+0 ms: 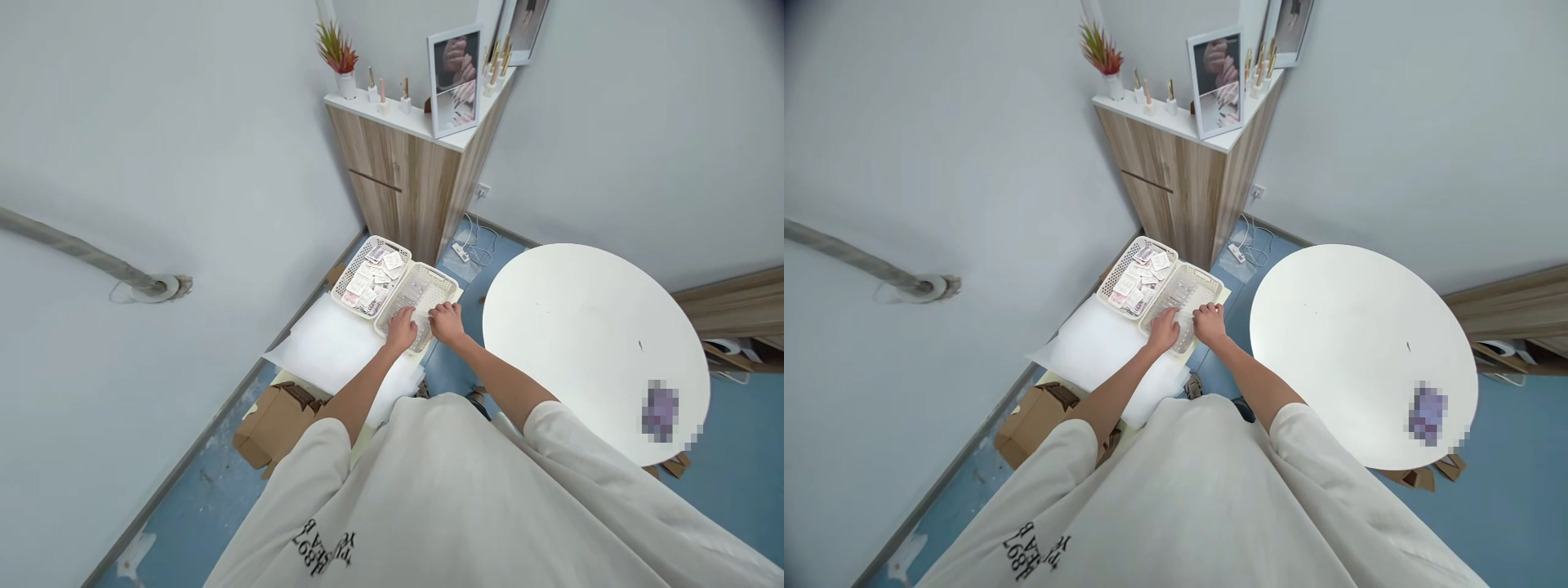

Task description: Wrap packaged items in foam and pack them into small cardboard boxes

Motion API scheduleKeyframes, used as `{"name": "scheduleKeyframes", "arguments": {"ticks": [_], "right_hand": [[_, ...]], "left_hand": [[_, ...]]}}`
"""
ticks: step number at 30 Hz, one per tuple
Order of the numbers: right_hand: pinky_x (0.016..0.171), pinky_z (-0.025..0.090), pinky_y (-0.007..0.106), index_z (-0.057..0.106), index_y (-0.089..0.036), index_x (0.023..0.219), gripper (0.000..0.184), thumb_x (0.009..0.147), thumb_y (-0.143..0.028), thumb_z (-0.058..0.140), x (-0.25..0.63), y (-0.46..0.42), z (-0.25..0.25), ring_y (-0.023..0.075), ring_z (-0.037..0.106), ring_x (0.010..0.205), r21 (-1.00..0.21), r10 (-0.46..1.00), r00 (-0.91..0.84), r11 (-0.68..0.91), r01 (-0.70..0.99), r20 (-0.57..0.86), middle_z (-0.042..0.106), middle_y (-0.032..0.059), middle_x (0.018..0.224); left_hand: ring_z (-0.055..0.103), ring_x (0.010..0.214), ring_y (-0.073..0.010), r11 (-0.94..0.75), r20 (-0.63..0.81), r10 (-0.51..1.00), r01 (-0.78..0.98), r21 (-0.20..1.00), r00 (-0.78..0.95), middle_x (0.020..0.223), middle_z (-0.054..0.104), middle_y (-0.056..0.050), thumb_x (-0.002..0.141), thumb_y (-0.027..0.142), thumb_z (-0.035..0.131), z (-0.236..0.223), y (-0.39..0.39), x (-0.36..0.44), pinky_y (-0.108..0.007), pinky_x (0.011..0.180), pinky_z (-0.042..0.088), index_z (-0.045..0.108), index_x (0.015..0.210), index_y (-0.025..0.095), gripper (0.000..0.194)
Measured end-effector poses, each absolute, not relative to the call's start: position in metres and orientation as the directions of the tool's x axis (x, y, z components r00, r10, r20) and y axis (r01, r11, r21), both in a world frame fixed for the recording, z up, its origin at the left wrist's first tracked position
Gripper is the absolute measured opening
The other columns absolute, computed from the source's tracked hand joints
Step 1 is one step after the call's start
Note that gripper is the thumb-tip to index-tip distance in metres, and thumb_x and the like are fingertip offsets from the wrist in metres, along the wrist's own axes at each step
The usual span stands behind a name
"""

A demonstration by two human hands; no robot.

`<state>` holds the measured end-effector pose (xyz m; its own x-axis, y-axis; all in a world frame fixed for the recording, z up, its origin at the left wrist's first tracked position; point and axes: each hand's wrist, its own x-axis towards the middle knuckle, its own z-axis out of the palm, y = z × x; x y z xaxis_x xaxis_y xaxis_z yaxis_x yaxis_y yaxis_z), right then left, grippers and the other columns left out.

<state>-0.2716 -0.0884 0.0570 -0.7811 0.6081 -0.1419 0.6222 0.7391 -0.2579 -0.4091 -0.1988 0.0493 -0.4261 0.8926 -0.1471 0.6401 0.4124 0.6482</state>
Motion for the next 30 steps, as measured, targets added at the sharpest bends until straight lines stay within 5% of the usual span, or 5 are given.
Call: {"name": "scheduleKeyframes", "arguments": {"ticks": [13, 22, 30], "right_hand": [[0.089, 0.039, 0.033, 0.062, -0.021, 0.128, 0.038, 0.105, -0.035, 0.035, -0.141, -0.041, 0.102, 0.0247, 0.058, 0.103, -0.467, 0.797, -0.603, 0.547, 0.694, 0.036, 0.064, 0.0106, 0.116], [0.081, 0.045, 0.03, 0.063, -0.023, 0.125, 0.033, 0.101, -0.031, 0.041, 0.04, -0.031, 0.073, 0.0201, 0.062, 0.091, -0.615, 0.888, -0.44, 0.274, 0.74, -0.133, 0.07, 0.0064, 0.106], [0.078, 0.045, 0.029, 0.067, -0.023, 0.113, 0.03, 0.1, -0.031, 0.042, 0.172, -0.028, 0.041, 0.0197, 0.063, 0.09, -0.613, 0.915, -0.28, 0.047, 0.788, -0.289, 0.07, 0.0071, 0.104]], "left_hand": [[0.062, 0.114, -0.0217, 0.122, 0.07, 0.933, 0.493, 0.861, -0.354, 0.125, 0.064, -0.011, 0.098, 0.027, 0.052, 0.082, -0.104, -0.318, -0.037, 0.105, 0.046, 0.061, 0.126, 0.02, 0.03], [0.068, 0.099, -0.0206, 0.19, -0.108, 0.972, 0.43, 0.882, -0.208, 0.113, 0.069, -0.009, 0.093, 0.023, 0.061, 0.054, -0.064, -0.152, -0.036, 0.095, 0.052, 0.067, 0.109, 0.019, 0.018], [0.068, 0.1, -0.0207, 0.334, -0.321, 0.941, 0.41, 0.849, -0.102, 0.114, 0.07, -0.008, 0.093, 0.029, 0.064, 0.016, -0.05, -0.013, -0.036, 0.092, 0.054, 0.068, 0.106, 0.021, 0.016]]}}
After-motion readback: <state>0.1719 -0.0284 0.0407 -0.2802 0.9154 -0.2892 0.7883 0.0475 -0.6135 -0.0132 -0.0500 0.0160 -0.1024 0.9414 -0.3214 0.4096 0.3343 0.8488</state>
